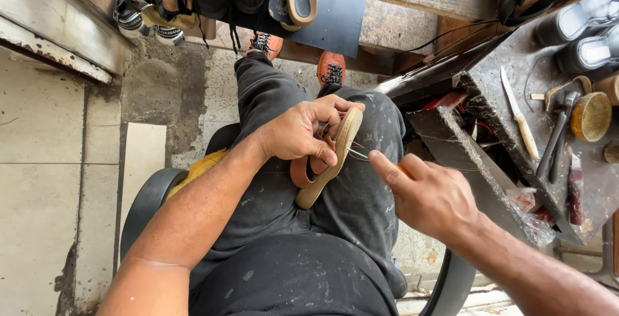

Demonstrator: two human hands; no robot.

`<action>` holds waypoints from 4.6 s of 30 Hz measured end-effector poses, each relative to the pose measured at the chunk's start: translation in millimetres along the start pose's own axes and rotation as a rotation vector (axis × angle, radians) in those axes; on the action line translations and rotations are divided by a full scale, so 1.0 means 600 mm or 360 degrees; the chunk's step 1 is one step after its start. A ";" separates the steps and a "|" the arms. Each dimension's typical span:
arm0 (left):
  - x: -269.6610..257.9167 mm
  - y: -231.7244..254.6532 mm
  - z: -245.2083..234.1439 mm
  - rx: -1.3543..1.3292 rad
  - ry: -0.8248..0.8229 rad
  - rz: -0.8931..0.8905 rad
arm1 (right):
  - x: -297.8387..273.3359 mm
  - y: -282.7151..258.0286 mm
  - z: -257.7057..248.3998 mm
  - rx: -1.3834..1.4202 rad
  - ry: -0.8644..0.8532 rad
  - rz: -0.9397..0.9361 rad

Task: Hand-stitching the sole of a brown leather sandal using a stitching awl and thread.

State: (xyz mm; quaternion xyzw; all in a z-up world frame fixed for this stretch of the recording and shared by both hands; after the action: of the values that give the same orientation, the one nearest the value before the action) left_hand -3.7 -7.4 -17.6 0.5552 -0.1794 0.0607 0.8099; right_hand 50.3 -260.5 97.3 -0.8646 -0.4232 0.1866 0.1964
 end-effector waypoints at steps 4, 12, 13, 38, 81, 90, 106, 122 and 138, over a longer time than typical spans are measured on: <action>-0.003 0.003 0.000 -0.0030 0.0039 -0.0043 | 0.006 0.000 0.009 0.0232 -0.0065 0.0165; -0.008 0.065 0.053 0.0827 0.0219 0.0003 | 0.008 -0.017 0.006 -0.0148 0.0098 -0.0140; -0.010 0.060 0.064 0.0962 0.0314 -0.0010 | 0.010 -0.014 0.017 -0.0028 0.0160 -0.0116; -0.330 0.342 0.017 0.1427 0.1171 -0.0393 | -0.010 0.067 -0.001 0.0314 0.0063 0.0550; -0.245 0.298 0.062 -0.0321 0.0579 0.0573 | -0.005 0.065 0.012 0.0555 0.0103 0.0795; -0.188 0.150 0.059 -0.0246 0.0469 0.0068 | -0.003 0.096 0.023 0.0796 0.0273 0.0420; -0.071 -0.043 0.111 -0.1939 -0.0216 -0.0462 | 0.004 0.113 0.051 0.1171 0.0352 0.0012; -0.049 -0.029 0.183 -0.2326 -0.0426 -0.0343 | -0.015 0.084 -0.030 0.0854 -0.0227 0.0299; -0.029 0.012 0.204 -0.1769 -0.0342 -0.0332 | 0.002 0.067 -0.072 0.0415 -0.0777 0.0767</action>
State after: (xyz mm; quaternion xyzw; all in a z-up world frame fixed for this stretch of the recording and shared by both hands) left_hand -49.0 -115.5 21.3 0.0640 -0.2100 -0.1797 0.9589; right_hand 98.8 -290.3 113.9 -0.8372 -0.2142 0.4807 0.1487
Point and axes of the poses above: each hand's wrist, its own x-axis towards the middle knuckle, its own z-axis out of the palm, y = z × x, the point moved 2 cm from there along x, towards the middle knuckle, and after that the axes turned 4 degrees about z, right-handed, at the moved point
